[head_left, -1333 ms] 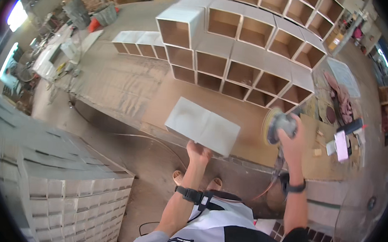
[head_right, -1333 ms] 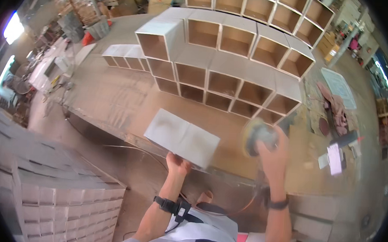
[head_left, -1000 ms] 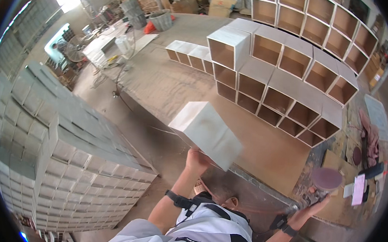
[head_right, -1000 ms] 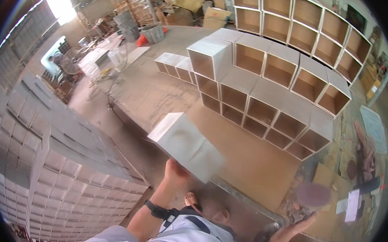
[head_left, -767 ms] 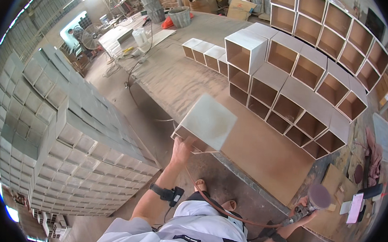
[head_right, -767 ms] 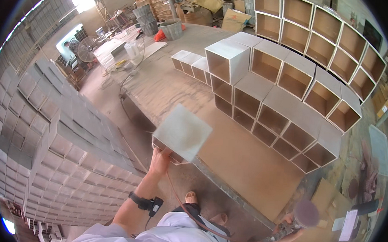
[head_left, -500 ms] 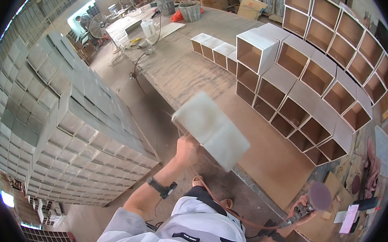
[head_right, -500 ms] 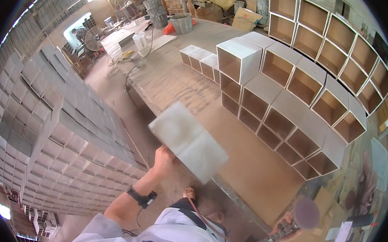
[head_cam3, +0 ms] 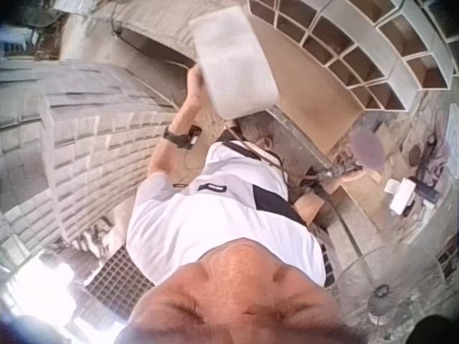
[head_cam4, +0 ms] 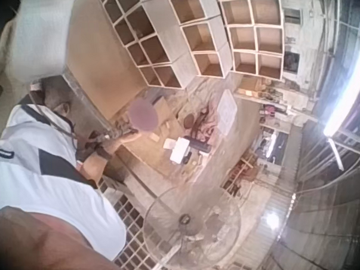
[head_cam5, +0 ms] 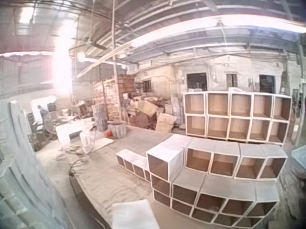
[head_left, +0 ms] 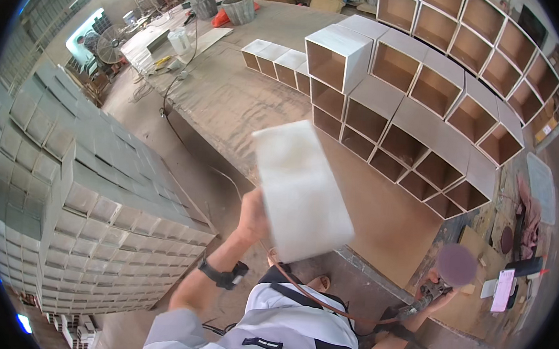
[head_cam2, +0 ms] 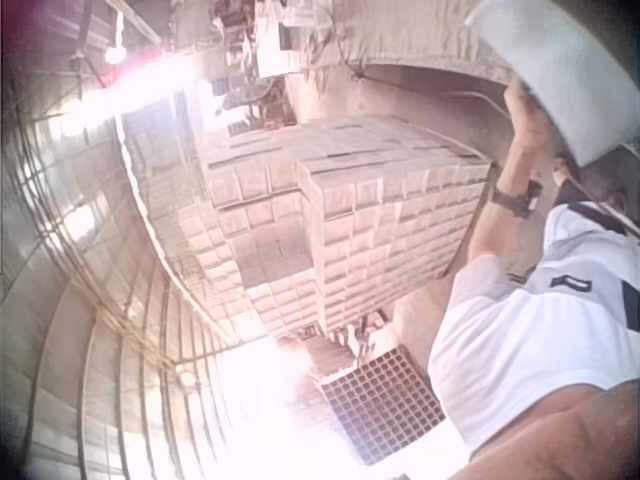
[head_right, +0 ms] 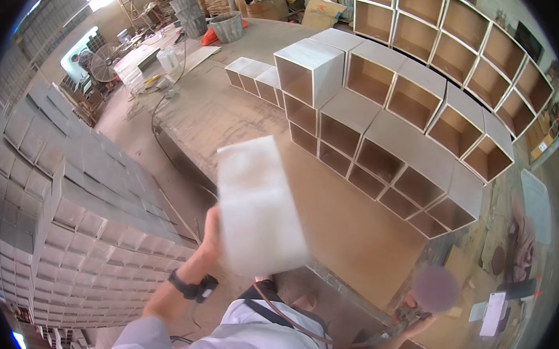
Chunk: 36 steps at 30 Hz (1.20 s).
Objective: The person picks up small white wooden boxes from a large shelving unit and uses a handheld orbital sander to smooth their surfaces. The person repeatedly picks up boxes, sands them, and places them back on the workbench.
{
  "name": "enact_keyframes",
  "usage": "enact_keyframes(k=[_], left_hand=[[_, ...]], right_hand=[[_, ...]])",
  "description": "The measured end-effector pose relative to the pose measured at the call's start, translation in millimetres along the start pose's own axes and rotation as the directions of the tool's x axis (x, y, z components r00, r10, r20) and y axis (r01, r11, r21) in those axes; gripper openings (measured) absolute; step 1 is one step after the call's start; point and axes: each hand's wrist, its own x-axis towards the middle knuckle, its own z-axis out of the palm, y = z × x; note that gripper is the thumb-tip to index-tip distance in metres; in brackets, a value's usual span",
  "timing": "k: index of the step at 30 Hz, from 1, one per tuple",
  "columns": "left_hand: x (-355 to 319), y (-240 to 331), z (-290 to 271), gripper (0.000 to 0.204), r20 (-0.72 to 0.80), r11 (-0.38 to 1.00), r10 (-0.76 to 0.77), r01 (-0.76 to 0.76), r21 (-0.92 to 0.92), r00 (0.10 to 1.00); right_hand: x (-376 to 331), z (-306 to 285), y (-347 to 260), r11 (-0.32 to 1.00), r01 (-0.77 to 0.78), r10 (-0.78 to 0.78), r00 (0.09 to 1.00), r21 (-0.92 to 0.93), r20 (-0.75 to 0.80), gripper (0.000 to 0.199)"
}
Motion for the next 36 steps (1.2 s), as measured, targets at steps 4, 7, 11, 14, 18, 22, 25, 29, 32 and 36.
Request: enact_keyframes(k=[4, 7, 11, 14, 18, 22, 25, 29, 32, 36], left_hand=[[-1.6, -25.8, -7.0, 0.049, -0.120, 0.595, -0.325, 0.104, -0.797, 0.938], [3.1, -28.9, -2.1, 0.049, -0.359, 0.853, -0.107, -0.100, -0.513, 0.927], [-0.1, -18.1, -15.9, 0.041, -0.337, 0.594, -0.211, -0.154, -0.790, 0.917], [0.8, -4.3, -40.0, 0.043, -0.487, 0.953, 0.188, -0.039, 0.301, 0.853], [30.9, -13.7, -112.9, 0.042, -0.578, 0.972, 0.233, -0.195, 0.128, 0.782], [95.3, -19.0, -168.1, 0.039, -0.666, 0.940, -0.014, -0.217, -0.263, 0.746], [141.9, -24.8, -208.0, 0.033, -0.679, 0.994, 0.052, -0.106, -0.038, 0.732], [257.4, -50.6, -226.7, 0.030, -0.577, 0.974, 0.206, -0.110, 0.197, 0.791], [345.2, -57.2, -210.6, 0.026, -0.515, 0.941, 0.273, -0.115, 0.317, 0.813], [436.2, -116.6, -183.8, 0.012, -0.457, 0.922, 0.308, -0.143, 0.359, 0.835]], right_hand=[[-5.9, -1.9, 11.1, 0.987, 0.081, -0.087, 0.996, 0.138, 0.036, 0.035], [-4.0, -18.8, 16.1, 0.975, 0.020, -0.046, 0.992, 0.222, 0.113, 0.034], [3.3, -42.6, 12.7, 0.922, -0.101, 0.020, 0.976, 0.374, 0.216, 0.043], [6.3, -44.2, 12.0, 0.938, -0.045, -0.023, 0.981, 0.345, 0.191, 0.046], [13.1, -39.9, 16.7, 0.968, 0.034, -0.076, 0.984, 0.248, 0.159, 0.043], [12.4, -35.3, 30.8, 0.977, 0.176, -0.190, 0.974, 0.117, 0.121, 0.046], [3.6, -10.3, 56.0, 0.967, 0.248, -0.250, 0.968, 0.057, 0.035, 0.045], [-30.3, 20.6, 75.6, 0.981, 0.191, -0.192, 0.981, -0.042, -0.023, 0.044], [-50.6, 66.5, 101.4, 0.953, 0.294, -0.302, 0.946, -0.079, -0.120, 0.044], [-80.0, 105.5, 129.5, 0.907, 0.422, -0.407, 0.877, 0.002, -0.256, 0.044]])
